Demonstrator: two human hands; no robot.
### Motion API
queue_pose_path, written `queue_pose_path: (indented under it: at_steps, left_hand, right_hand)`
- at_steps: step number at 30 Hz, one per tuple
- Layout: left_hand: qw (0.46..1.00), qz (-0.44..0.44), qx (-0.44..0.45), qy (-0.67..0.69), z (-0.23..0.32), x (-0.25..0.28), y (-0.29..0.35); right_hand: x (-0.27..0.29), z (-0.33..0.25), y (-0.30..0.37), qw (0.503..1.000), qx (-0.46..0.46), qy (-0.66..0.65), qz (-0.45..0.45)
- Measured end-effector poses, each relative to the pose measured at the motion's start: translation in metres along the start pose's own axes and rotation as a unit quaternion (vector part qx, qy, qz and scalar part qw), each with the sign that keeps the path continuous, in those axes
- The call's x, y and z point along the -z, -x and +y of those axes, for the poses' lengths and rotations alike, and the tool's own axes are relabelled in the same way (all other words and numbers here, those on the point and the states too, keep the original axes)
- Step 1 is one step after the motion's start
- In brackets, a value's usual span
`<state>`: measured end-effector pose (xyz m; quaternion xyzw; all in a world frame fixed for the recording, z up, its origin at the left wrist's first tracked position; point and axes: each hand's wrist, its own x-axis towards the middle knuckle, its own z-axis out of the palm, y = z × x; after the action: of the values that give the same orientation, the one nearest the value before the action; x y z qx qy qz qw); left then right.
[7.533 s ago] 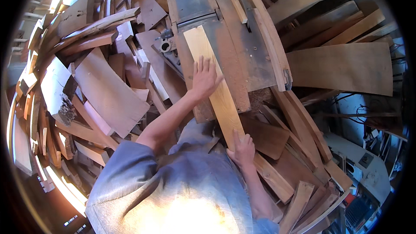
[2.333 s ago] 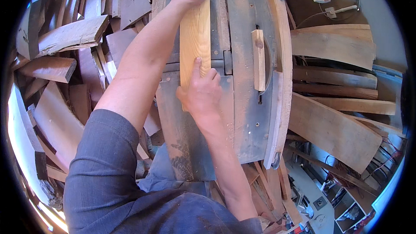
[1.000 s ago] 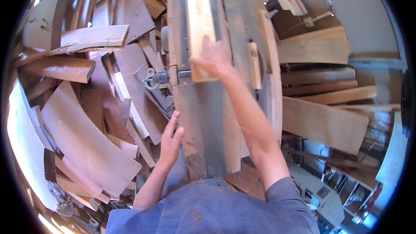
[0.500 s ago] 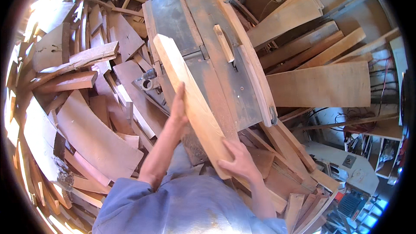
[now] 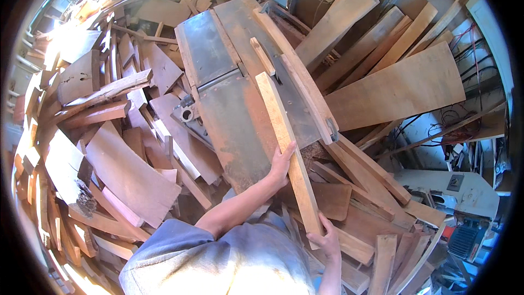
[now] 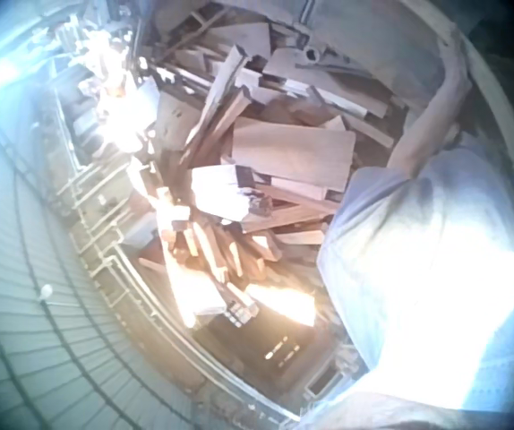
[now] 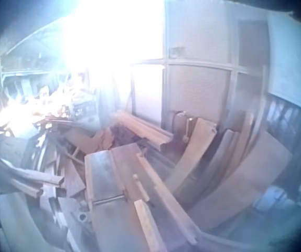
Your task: The person uses a table saw to cut and trim wooden planks in a workshop. They feed the wood through the saw blade, inspect the cut edges, and stack the finished pieces. The person also clears sawdust from the machine's surface.
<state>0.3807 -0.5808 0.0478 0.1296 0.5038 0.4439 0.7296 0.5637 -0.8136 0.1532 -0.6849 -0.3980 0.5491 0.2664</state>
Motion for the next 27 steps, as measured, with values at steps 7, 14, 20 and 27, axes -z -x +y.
queue_pose_path:
  at_steps: [7,14,20,27]
  left_hand:
    - [0.998,-0.022,0.051,0.032,0.010,0.000,-0.003]
    - [1.000,-0.016,-0.009,0.008,0.130,0.023,-0.110]
    - [0.984,-0.090,-0.134,0.081,0.227,0.059,-0.055]
    - [0.996,0.022,-0.002,0.088,0.112,0.090,0.020]
  right_hand:
    - [-0.004,0.007,-0.016,0.997,0.052,0.051,0.028]
    - [-0.077,-0.074,-0.136,0.982,0.151,0.091,0.071]
    - [-0.092,-0.121,-0.149,0.940,0.289,0.173,0.047]
    - [-0.041,-0.025,-0.086,0.886,0.307,0.348,-0.002]
